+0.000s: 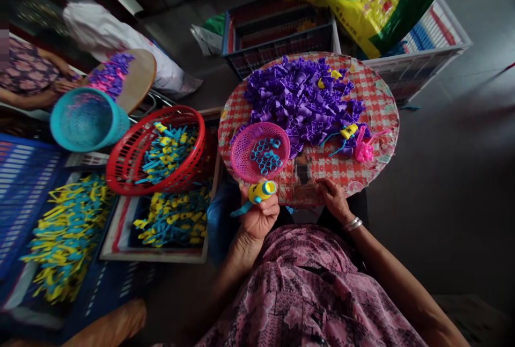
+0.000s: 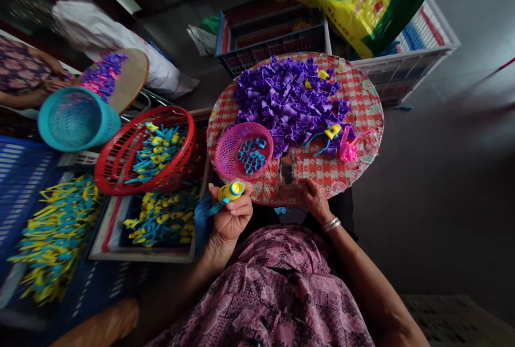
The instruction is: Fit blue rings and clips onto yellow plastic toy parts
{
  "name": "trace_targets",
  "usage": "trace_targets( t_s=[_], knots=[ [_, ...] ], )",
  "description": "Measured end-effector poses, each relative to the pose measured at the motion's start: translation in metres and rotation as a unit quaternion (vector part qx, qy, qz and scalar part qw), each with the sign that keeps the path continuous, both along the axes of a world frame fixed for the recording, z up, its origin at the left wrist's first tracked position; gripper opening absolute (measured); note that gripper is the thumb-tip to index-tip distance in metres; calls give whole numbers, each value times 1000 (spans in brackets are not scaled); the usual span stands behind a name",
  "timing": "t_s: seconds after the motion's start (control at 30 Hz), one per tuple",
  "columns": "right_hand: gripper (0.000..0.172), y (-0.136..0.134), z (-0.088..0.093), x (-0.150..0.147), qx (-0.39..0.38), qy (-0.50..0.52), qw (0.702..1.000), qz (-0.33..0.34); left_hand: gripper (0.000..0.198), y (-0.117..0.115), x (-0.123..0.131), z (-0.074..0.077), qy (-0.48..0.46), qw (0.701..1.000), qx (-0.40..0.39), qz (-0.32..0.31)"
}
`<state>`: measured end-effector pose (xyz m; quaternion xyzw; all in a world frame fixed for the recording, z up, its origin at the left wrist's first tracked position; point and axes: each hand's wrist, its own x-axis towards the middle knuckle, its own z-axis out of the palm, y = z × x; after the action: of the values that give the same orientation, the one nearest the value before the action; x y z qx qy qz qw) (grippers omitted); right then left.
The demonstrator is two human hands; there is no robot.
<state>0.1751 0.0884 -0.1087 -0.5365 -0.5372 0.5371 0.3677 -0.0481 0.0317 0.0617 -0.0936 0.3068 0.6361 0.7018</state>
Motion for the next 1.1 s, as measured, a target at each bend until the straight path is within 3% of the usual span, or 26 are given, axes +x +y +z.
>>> trace_targets(
  t_s=[0.13,0.37,0.7,1.1],
  knots=[
    [36,0,2,-1,4,-8,1000,0,33,2,0,-3,31,999,-7,15],
    [36,0,0,0,9,-13,1000,4,44,-1,-5,-13,118,992,37,-11],
    [38,1,2,0,15,-16,1000,3,54,-8,-7,-24,133,986,94,-43],
    [38,0,-1,1,4,-13,1000,6,68,-10,-1,-20,173,982,63,-31]
  ],
)
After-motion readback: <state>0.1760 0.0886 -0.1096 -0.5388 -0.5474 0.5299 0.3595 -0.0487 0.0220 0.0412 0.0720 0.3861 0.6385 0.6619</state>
